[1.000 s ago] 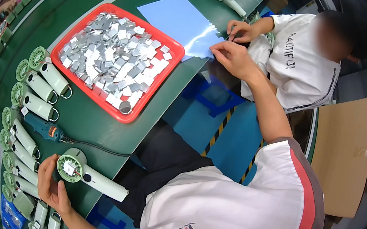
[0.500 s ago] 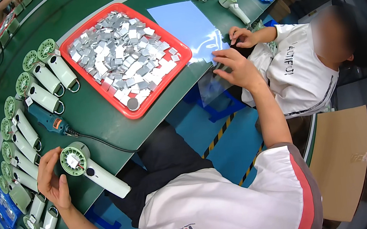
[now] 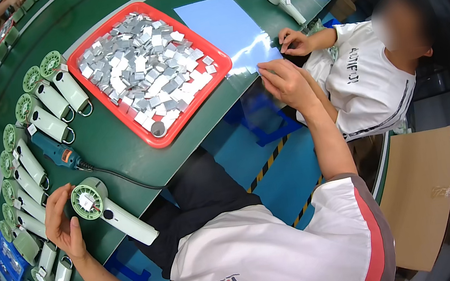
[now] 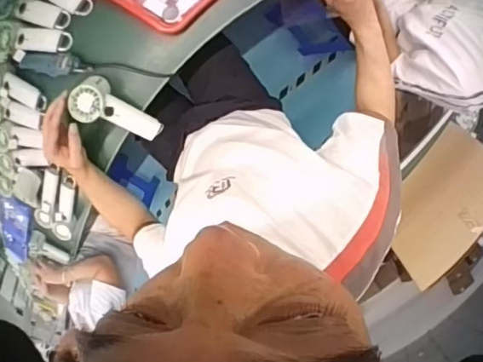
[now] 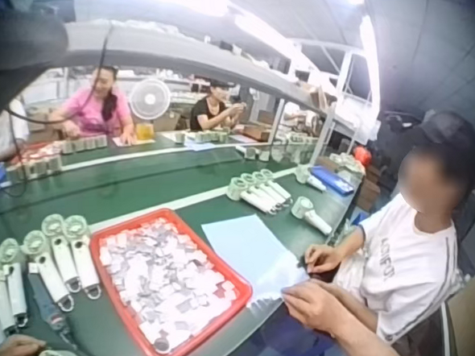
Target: Assemble small portable fans by attaching central components to the fan blades on a production line.
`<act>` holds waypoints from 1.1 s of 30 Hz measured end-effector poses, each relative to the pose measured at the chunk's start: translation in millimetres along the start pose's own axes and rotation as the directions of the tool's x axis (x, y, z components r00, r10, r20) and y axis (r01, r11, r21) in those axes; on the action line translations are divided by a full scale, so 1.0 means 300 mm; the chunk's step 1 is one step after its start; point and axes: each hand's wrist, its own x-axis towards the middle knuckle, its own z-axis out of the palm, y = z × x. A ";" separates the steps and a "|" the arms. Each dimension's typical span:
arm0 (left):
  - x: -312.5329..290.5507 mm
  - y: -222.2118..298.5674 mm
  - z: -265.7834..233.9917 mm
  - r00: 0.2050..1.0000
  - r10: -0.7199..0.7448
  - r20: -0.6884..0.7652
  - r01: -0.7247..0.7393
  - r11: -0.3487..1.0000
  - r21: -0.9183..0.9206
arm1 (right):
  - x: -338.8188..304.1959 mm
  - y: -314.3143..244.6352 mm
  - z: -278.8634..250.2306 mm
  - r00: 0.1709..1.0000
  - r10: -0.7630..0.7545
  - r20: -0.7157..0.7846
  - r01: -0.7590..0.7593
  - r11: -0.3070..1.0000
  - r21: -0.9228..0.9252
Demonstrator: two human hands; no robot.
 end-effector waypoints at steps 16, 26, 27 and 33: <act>0.003 -0.005 0.003 1.000 -0.005 0.003 0.005 1.000 -0.013 | -0.005 0.036 -0.005 0.965 0.259 -0.036 -0.247 0.948 0.202; 0.003 0.046 0.001 0.999 -0.005 -0.038 0.005 1.000 -0.005 | 0.053 0.066 -0.019 0.889 0.449 0.095 -0.445 0.794 0.413; 0.025 0.055 0.012 0.999 0.015 -0.031 -0.015 1.000 0.005 | 0.063 0.062 -0.038 0.938 0.348 0.013 -0.334 0.888 0.316; 0.044 0.077 0.044 0.952 -0.020 -0.306 -0.005 0.997 -0.078 | 0.291 -0.272 -0.118 0.976 0.155 -0.155 -0.114 0.962 0.248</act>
